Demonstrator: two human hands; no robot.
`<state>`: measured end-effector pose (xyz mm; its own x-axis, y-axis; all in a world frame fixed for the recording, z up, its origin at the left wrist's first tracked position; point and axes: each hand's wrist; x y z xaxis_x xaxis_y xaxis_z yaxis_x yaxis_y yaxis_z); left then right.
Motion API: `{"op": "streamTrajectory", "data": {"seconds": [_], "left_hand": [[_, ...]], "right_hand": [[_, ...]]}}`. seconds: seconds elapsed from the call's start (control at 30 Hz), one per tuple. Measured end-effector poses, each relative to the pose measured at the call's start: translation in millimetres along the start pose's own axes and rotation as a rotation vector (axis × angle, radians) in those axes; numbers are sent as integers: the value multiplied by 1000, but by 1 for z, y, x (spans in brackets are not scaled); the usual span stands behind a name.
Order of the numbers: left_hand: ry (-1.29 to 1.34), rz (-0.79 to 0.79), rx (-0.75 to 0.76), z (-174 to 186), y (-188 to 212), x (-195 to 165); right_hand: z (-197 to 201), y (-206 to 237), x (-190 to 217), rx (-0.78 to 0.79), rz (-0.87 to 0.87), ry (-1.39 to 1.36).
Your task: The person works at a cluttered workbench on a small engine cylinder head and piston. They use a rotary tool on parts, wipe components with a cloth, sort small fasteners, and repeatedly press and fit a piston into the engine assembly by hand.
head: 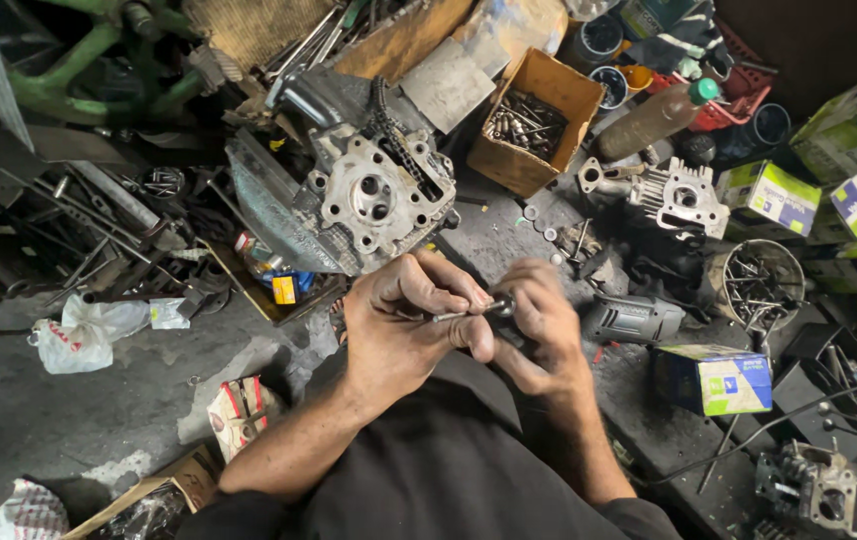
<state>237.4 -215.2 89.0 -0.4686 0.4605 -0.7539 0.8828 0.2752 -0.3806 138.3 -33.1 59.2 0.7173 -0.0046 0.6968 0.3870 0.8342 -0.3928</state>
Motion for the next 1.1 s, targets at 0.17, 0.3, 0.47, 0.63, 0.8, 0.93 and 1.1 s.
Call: {"op": "streamTrajectory", "data": {"seconds": [0.17, 0.3, 0.47, 0.63, 0.8, 0.93, 1.1], "left_hand": [[149, 52, 3, 1, 1, 0], [144, 45, 52, -4, 2, -1], [171, 172, -64, -5, 4, -5], [-200, -200, 10, 6, -2, -7], [-702, -492, 280, 37, 7, -16], [-1070, -656, 397, 51, 31, -10], [-1097, -455, 267, 60, 52, 3]], "right_hand": [[-3, -6, 6, -50, 1, -43], [-37, 17, 15, -113, -91, -1412], [-59, 30, 5, 64, 178, -1723], [-46, 28, -3, -34, -72, -925], [-59, 13, 8, -320, -359, -1048], [-65, 0, 32, -309, -325, -1488], [-71, -32, 49, -278, -343, -1572]]}}
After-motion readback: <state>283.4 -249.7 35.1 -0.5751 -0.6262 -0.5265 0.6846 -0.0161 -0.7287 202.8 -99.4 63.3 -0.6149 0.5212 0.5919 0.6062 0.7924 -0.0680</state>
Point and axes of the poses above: each hand's wrist, its own y-axis away from the middle knuckle, its own z-axis out of the back of the hand, x = y × z, and after that the axes turned 9 degrees about x, right-handed
